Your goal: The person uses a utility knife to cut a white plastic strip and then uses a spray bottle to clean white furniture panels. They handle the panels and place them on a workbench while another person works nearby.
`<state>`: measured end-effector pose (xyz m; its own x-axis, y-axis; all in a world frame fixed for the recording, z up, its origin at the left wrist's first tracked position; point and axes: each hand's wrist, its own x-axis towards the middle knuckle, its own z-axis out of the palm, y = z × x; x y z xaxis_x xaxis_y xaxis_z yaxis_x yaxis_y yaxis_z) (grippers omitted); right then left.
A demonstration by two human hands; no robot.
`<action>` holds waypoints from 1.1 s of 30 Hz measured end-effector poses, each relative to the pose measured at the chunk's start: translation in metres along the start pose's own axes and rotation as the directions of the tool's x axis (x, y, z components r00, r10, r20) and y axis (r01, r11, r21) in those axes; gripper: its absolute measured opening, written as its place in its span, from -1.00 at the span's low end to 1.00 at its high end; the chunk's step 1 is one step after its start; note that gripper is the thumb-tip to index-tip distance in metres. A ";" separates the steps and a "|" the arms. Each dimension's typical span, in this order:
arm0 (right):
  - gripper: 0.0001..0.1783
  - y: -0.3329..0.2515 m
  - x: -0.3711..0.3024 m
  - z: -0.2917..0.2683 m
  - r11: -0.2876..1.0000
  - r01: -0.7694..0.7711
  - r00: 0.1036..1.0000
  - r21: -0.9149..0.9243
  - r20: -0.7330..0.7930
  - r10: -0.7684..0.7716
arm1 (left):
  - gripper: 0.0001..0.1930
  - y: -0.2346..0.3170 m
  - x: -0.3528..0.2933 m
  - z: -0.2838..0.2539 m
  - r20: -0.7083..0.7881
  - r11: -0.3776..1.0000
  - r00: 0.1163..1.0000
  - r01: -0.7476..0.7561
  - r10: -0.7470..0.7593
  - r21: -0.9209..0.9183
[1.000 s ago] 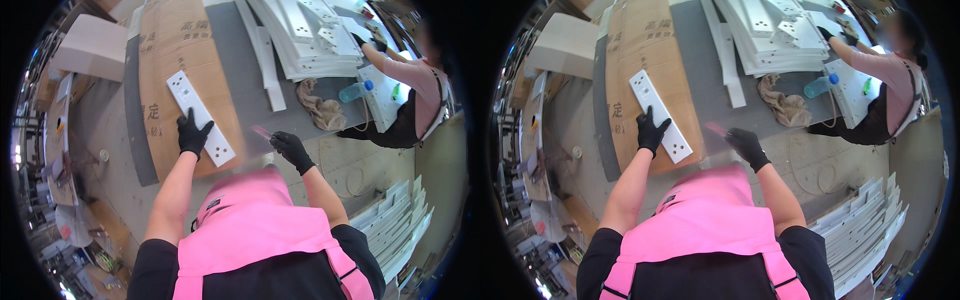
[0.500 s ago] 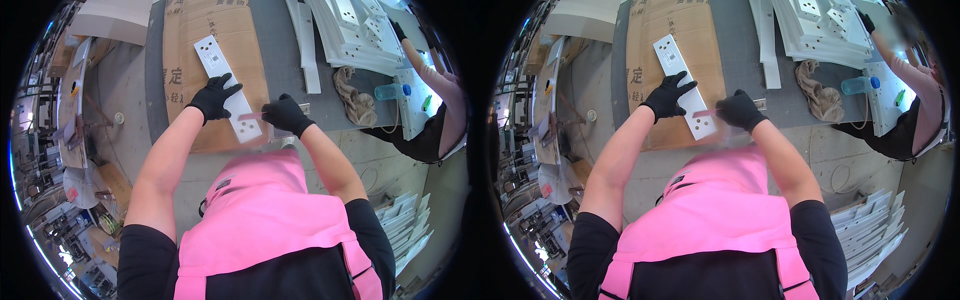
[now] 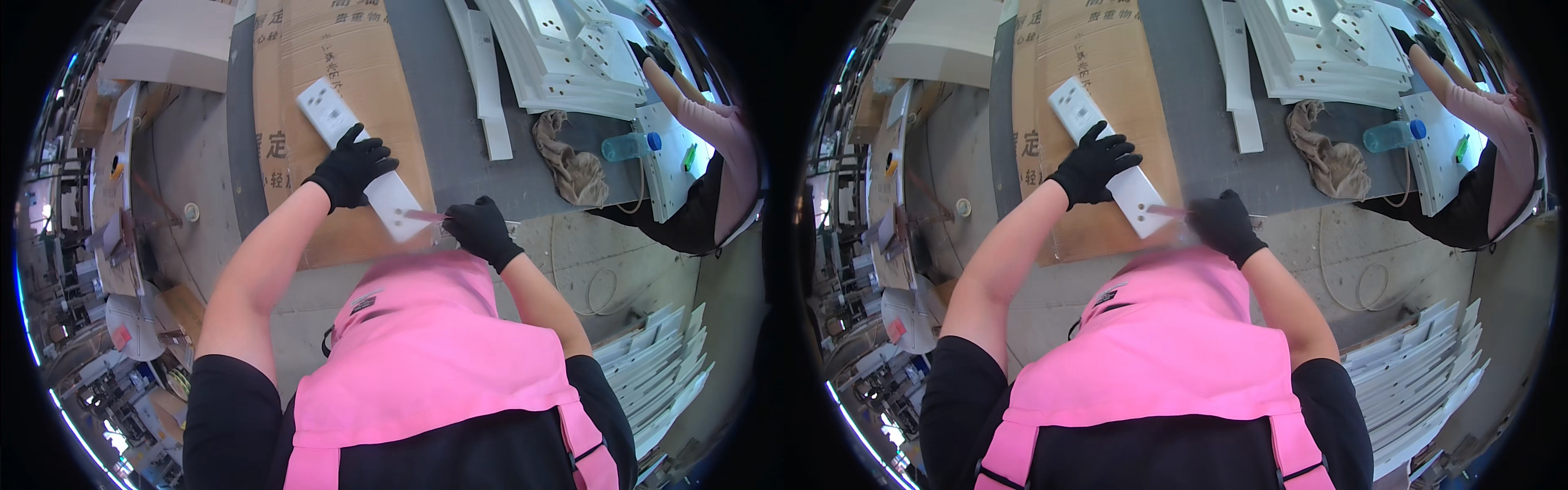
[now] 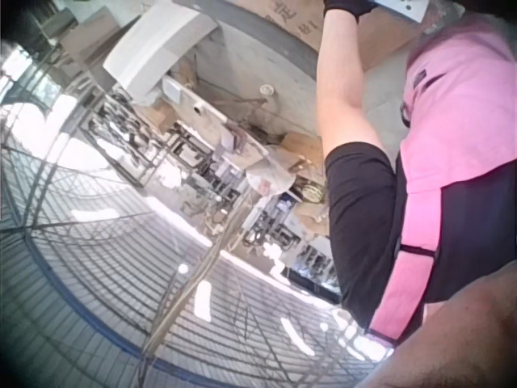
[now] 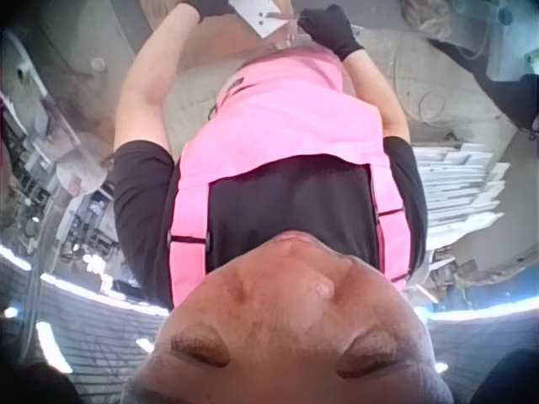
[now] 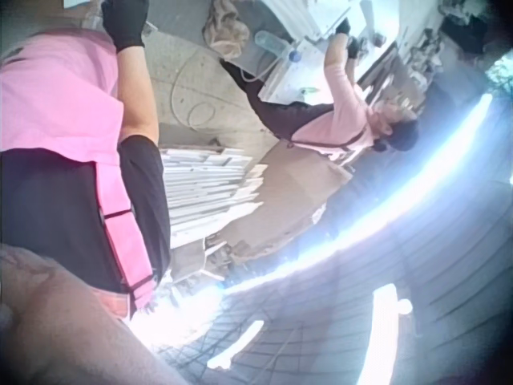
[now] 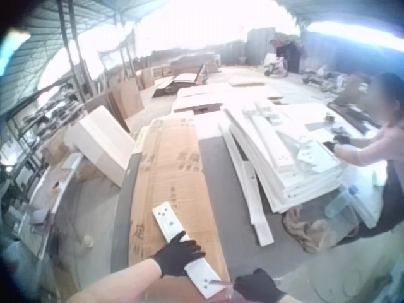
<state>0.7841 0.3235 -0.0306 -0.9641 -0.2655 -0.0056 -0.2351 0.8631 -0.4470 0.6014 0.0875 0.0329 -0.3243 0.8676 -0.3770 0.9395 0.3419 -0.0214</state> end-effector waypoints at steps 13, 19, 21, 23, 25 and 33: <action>-0.77 0.075 0.029 -0.035 0.992 -0.118 0.967 0.047 -0.221 0.125 | -0.09 0.028 0.003 0.024 -0.143 0.923 0.964 0.165 -0.226 -0.347; -0.82 0.083 0.061 -0.023 0.997 -0.050 0.997 0.057 -0.047 0.053 | -0.09 0.028 0.003 0.031 -0.171 0.914 0.956 0.164 -0.241 -0.370; -0.83 0.080 0.060 -0.020 0.997 -0.046 0.996 0.057 -0.067 0.050 | -0.09 0.028 0.003 0.031 -0.169 0.918 0.955 0.169 -0.242 -0.360; -0.84 0.076 0.053 -0.018 0.999 -0.025 0.997 0.041 -0.071 0.028 | -0.10 0.029 0.003 0.032 -0.169 0.923 0.956 0.173 -0.242 -0.343; -0.85 0.072 0.044 -0.018 1.000 0.002 0.995 -0.005 -0.097 -0.003 | -0.10 0.030 0.003 0.032 -0.160 0.921 0.955 0.183 -0.250 -0.345; -0.81 0.067 0.046 -0.017 0.999 0.020 0.962 0.044 -0.274 -0.007 | -0.10 0.029 0.005 0.036 -0.165 0.935 0.953 0.200 -0.255 -0.292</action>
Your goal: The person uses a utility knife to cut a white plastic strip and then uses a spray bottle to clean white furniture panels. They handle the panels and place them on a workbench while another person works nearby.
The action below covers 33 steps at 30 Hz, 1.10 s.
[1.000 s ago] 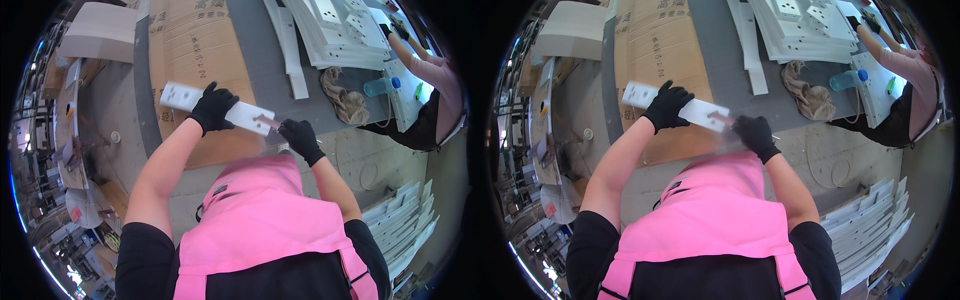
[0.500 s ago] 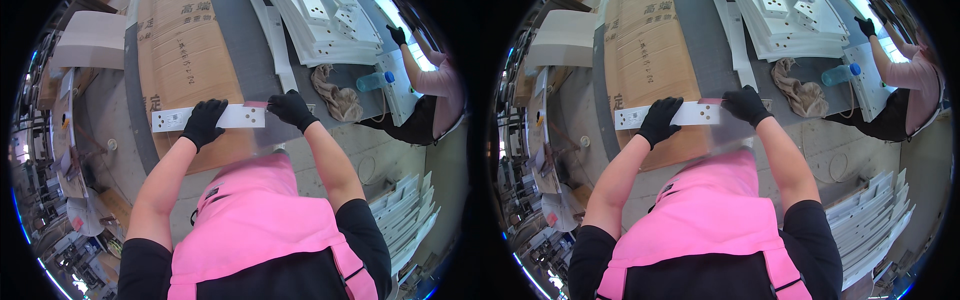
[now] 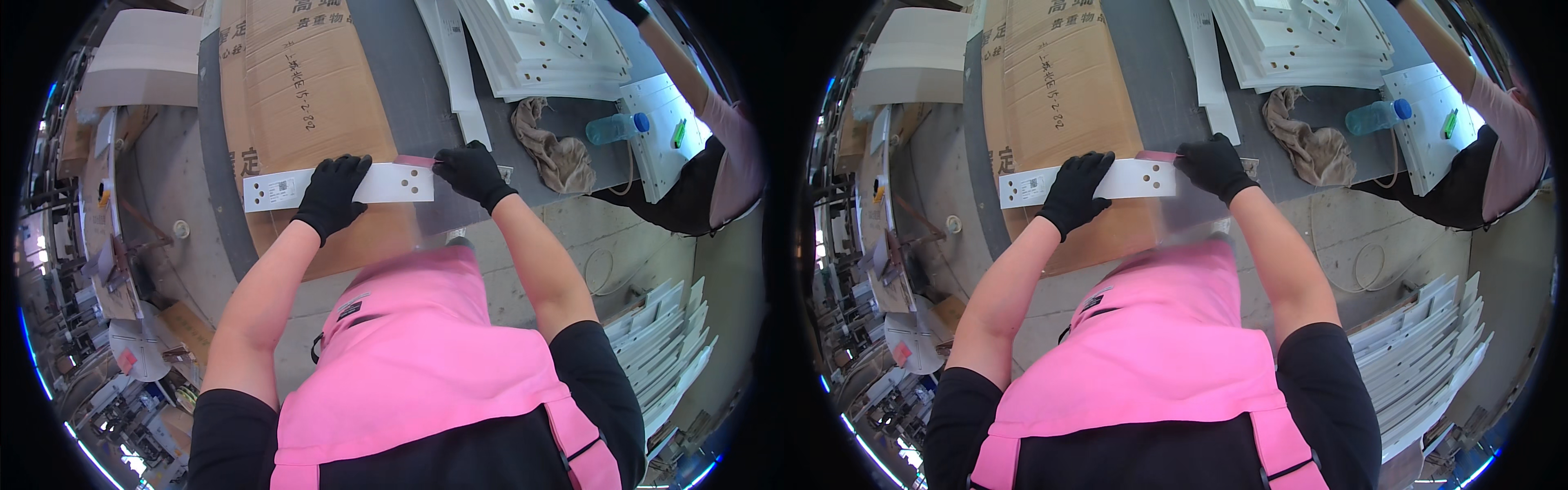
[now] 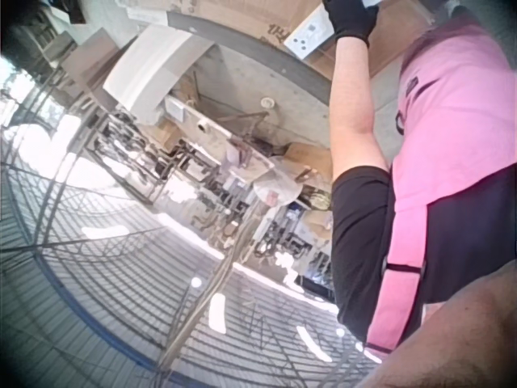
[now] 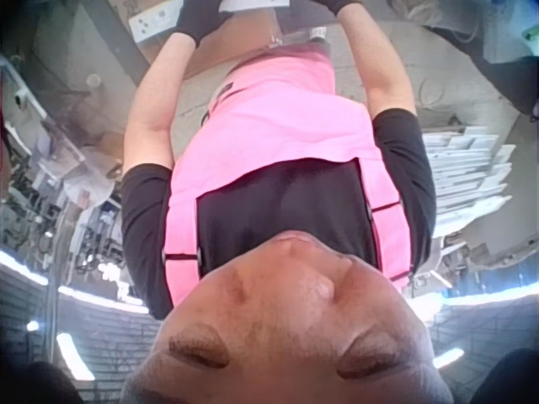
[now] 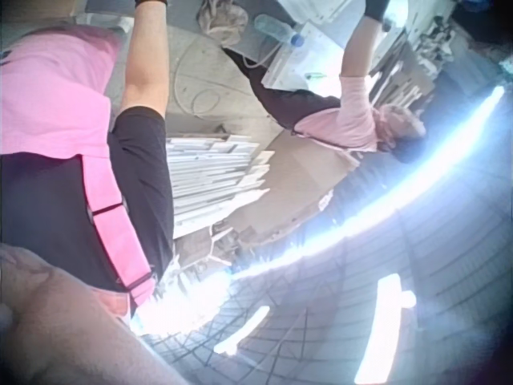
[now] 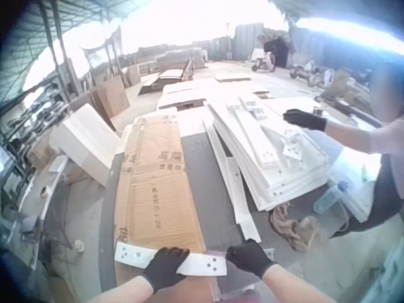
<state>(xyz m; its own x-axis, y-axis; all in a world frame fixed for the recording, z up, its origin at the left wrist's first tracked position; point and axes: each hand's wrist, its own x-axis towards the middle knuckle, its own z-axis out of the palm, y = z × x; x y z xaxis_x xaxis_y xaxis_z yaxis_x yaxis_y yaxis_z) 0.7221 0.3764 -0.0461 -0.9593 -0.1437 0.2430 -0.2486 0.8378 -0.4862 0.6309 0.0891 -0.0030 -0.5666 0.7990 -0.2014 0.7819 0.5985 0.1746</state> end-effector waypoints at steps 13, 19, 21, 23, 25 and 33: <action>-0.80 -0.004 -0.024 0.003 0.998 -0.045 0.983 -0.044 0.175 0.052 | -0.11 0.003 -0.001 -0.003 -0.026 0.996 1.000 0.015 -0.018 -0.091; -0.79 -0.006 -0.027 -0.007 0.987 -0.161 0.980 -0.006 0.115 0.160 | -0.11 0.003 -0.001 -0.002 -0.006 0.996 0.999 0.046 -0.047 -0.078; -0.80 -0.011 -0.021 0.000 0.982 -0.181 0.968 -0.061 0.164 0.188 | -0.11 0.003 0.000 -0.003 -0.030 0.997 0.999 0.024 -0.026 -0.080; -0.81 -0.024 -0.026 0.006 0.967 -0.184 0.953 -0.174 0.208 0.219 | -0.12 0.003 0.000 -0.004 -0.036 0.996 0.999 0.021 -0.024 -0.082; -0.80 -0.037 -0.037 0.012 0.967 -0.184 0.974 -0.175 0.100 0.203 | -0.13 0.003 0.000 -0.005 -0.027 0.997 0.999 0.037 -0.039 -0.072; -0.85 -0.060 -0.041 0.025 0.896 -0.298 0.934 -0.330 0.094 0.346 | -0.12 0.028 -0.012 0.001 -0.022 0.976 0.977 0.213 -0.214 -0.046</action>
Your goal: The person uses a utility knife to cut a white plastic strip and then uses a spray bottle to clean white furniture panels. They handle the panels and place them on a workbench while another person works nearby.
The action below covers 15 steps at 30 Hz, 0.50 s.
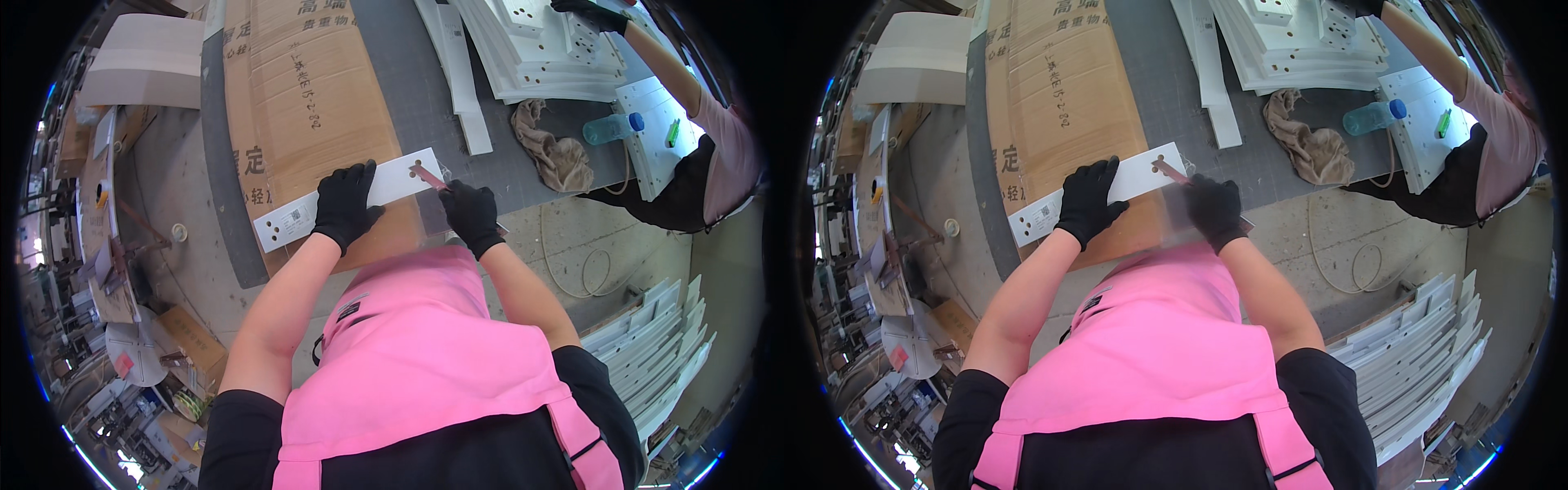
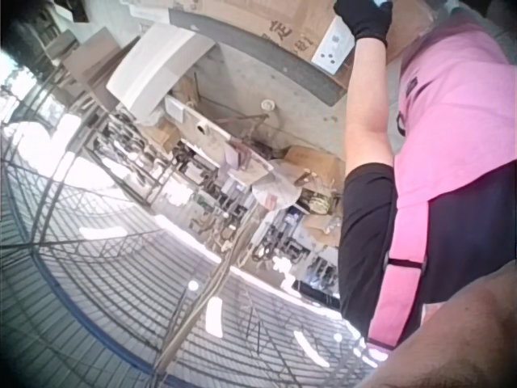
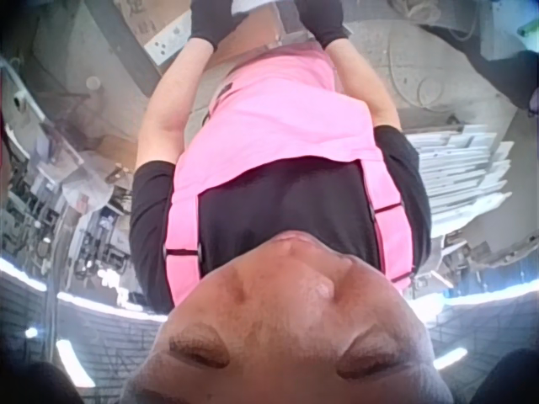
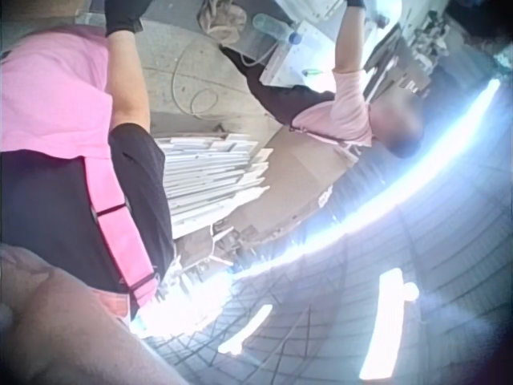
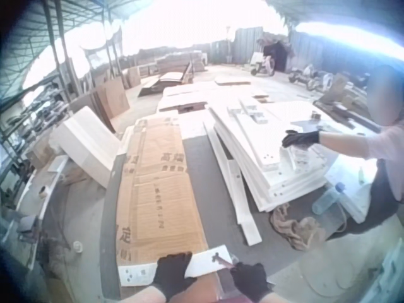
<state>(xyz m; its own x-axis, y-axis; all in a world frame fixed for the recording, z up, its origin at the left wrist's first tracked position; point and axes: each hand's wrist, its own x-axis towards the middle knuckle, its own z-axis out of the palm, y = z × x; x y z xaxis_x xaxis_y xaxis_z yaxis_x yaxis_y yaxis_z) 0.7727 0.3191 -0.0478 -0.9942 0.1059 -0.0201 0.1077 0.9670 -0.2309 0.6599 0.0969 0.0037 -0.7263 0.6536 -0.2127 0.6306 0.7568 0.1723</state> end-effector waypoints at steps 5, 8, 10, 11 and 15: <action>-0.78 -0.033 0.007 0.006 0.984 0.147 0.989 0.101 0.006 -0.148 | -0.09 -0.005 -0.002 0.010 -0.001 0.999 1.000 0.014 -0.014 -0.042; -0.80 -0.015 0.008 0.000 0.994 0.107 0.994 -0.026 0.020 -0.106 | -0.06 -0.022 -0.013 0.016 -0.097 0.992 0.995 -0.045 0.034 -0.116; -0.82 -0.003 0.006 -0.003 0.999 -0.033 0.999 -0.017 -0.014 0.033 | -0.04 -0.038 -0.034 0.017 -0.109 0.991 0.994 -0.041 0.027 -0.130; -0.82 -0.003 0.006 -0.002 0.998 0.063 0.998 -0.017 -0.010 -0.064 | -0.04 -0.041 -0.040 0.019 -0.027 0.986 0.997 0.064 -0.069 -0.154; -0.80 -0.032 0.005 0.011 0.982 0.149 0.989 0.120 -0.029 -0.146 | -0.03 -0.036 -0.038 0.032 -0.159 0.986 0.987 0.007 -0.034 -0.168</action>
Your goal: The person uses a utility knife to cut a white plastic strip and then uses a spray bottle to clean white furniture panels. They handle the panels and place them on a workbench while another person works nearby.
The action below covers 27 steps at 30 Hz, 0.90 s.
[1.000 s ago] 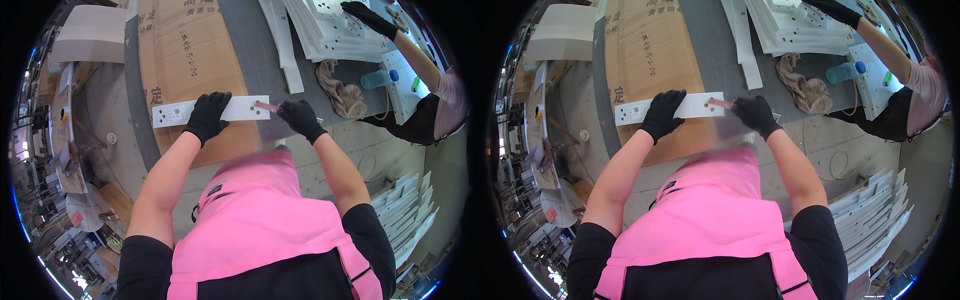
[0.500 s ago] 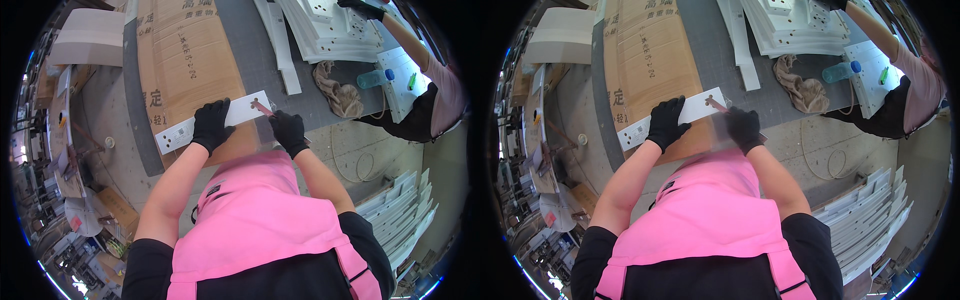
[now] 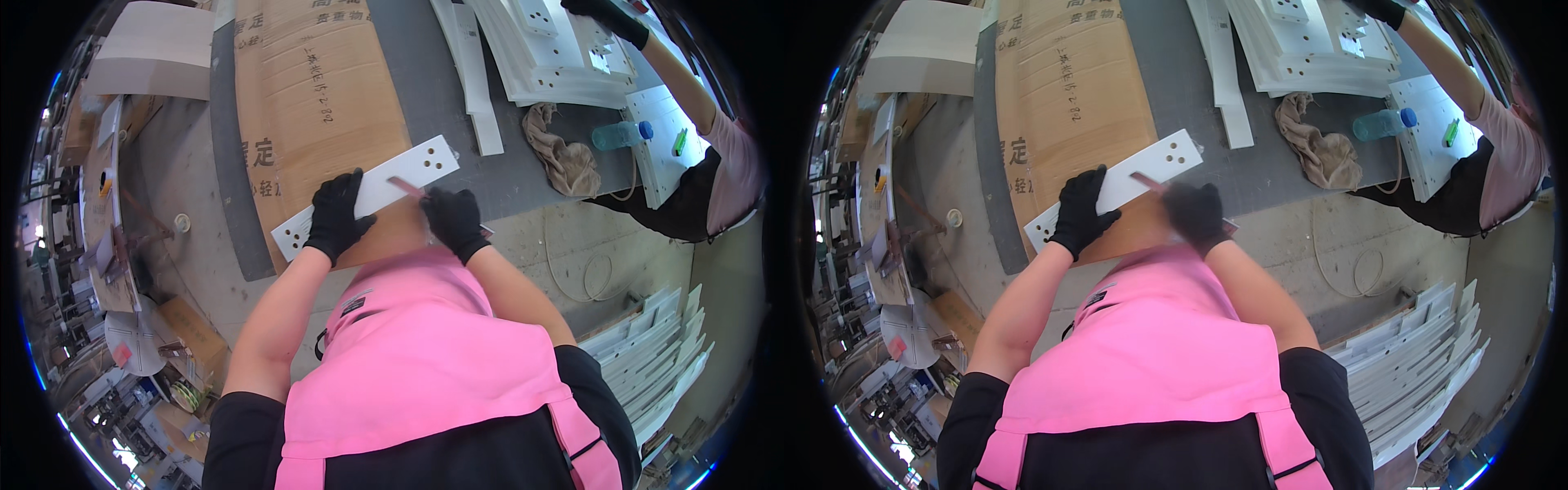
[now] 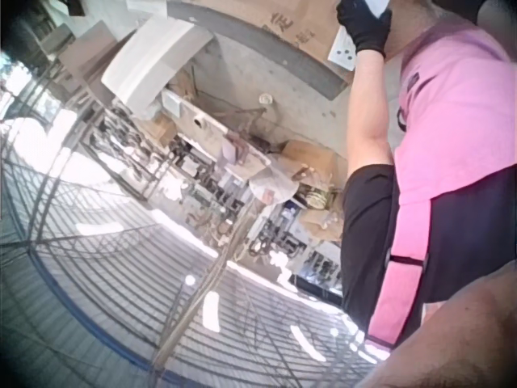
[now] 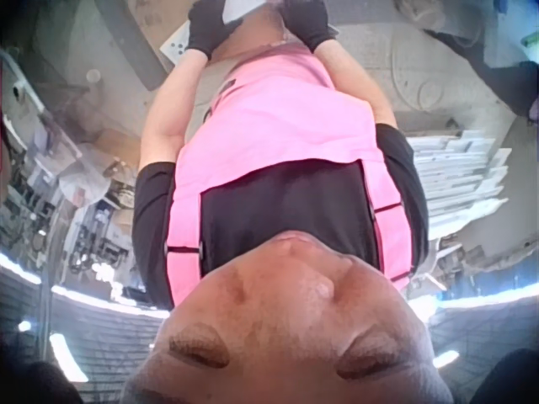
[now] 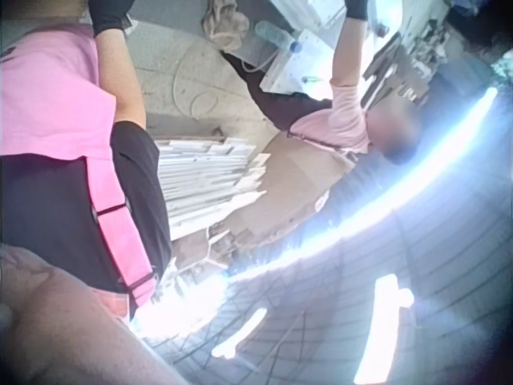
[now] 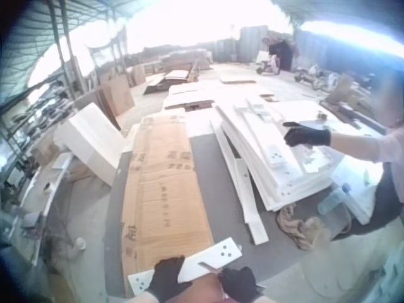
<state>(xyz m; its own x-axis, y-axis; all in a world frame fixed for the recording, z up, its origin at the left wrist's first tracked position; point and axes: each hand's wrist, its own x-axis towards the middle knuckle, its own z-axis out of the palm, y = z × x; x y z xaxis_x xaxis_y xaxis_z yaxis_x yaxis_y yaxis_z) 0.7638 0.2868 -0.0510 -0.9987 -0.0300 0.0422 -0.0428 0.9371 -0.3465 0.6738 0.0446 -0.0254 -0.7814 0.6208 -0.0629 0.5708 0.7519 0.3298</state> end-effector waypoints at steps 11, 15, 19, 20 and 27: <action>-0.83 -0.005 0.012 0.003 0.973 0.214 0.976 -0.089 -0.011 -0.216 | -0.71 -0.083 -0.019 -0.022 0.165 0.883 0.964 0.257 -0.208 -0.394; -0.86 -0.042 0.014 0.032 0.961 0.229 0.972 -0.154 0.091 -0.217 | -0.69 -0.086 -0.012 -0.014 0.181 0.855 0.954 0.295 -0.239 -0.427; -0.78 -0.020 0.011 0.019 0.966 0.089 0.996 0.244 -0.026 -0.085 | -0.18 -0.068 -0.041 -0.015 0.033 0.974 0.999 0.013 -0.006 -0.225; -0.77 -0.009 0.010 0.013 0.972 0.021 1.000 0.233 -0.008 -0.020 | -0.03 -0.062 -0.050 -0.015 0.044 0.983 0.997 -0.051 0.060 -0.176; -0.75 0.044 -0.009 -0.014 0.981 -0.099 0.995 0.169 0.010 0.098 | -0.01 -0.024 -0.044 0.007 -0.058 0.991 0.998 -0.012 0.005 -0.132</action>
<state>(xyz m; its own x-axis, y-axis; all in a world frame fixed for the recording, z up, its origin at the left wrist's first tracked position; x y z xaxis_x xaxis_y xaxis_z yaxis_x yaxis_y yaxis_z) 0.7712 0.3327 -0.0537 -0.9983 0.0588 -0.0014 0.0515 0.8633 -0.5020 0.6958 0.0009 -0.0367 -0.7921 0.6103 -0.0065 0.5421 0.7084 0.4520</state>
